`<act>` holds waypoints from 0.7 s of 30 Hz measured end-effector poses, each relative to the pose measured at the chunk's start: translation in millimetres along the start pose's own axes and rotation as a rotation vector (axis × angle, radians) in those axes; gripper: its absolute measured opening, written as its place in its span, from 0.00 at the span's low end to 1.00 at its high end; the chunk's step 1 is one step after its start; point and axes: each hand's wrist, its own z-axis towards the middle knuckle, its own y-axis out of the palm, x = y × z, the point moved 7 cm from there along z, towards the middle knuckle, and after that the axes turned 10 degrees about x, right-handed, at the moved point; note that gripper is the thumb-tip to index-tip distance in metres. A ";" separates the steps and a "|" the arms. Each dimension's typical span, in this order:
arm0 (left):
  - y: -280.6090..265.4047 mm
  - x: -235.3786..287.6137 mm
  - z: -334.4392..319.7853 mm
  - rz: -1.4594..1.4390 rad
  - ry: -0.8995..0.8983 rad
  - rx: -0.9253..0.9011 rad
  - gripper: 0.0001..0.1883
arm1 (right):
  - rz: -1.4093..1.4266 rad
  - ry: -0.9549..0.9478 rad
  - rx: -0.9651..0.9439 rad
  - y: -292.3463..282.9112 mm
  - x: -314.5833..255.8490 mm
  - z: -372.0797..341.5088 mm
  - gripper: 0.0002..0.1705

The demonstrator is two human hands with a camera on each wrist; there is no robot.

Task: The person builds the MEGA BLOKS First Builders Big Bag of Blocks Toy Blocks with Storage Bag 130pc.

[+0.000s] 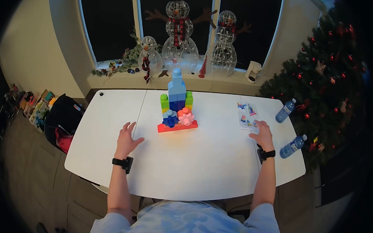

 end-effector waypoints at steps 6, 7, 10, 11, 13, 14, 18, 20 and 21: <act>17.0 -55.5 -28.1 0.137 -0.172 -0.300 0.44 | -0.118 0.120 -0.159 6.9 91.6 -54.1 0.54; 16.0 -52.0 -28.5 0.134 -0.171 -0.301 0.44 | -0.027 0.115 -0.231 13.2 93.1 -59.1 0.54; 11.5 -47.5 -30.6 0.140 -0.199 -0.278 0.43 | -0.046 0.136 -0.197 19.6 96.5 -62.4 0.51; 10.4 -46.8 -30.8 0.141 -0.200 -0.269 0.43 | -0.081 0.163 -0.199 19.7 96.4 -62.1 0.50; 9.3 -45.5 -31.3 0.142 -0.200 -0.262 0.43 | -0.116 0.140 -0.185 22.9 96.1 -58.6 0.48; 8.8 -45.2 -31.7 0.143 -0.197 -0.255 0.43 | -0.150 0.117 -0.170 23.4 95.6 -57.0 0.46; 10.1 -48.2 -34.0 0.141 -0.192 -0.230 0.43 | -0.186 0.014 -0.174 16.4 84.3 -50.2 0.45; 9.4 -46.0 -34.2 0.141 -0.197 -0.234 0.43 | -0.101 -0.011 -0.031 0.4 68.9 -42.3 0.41; 9.0 -45.3 -34.2 0.143 -0.199 -0.239 0.43 | -0.103 -0.013 -0.031 -4.7 64.0 -36.6 0.41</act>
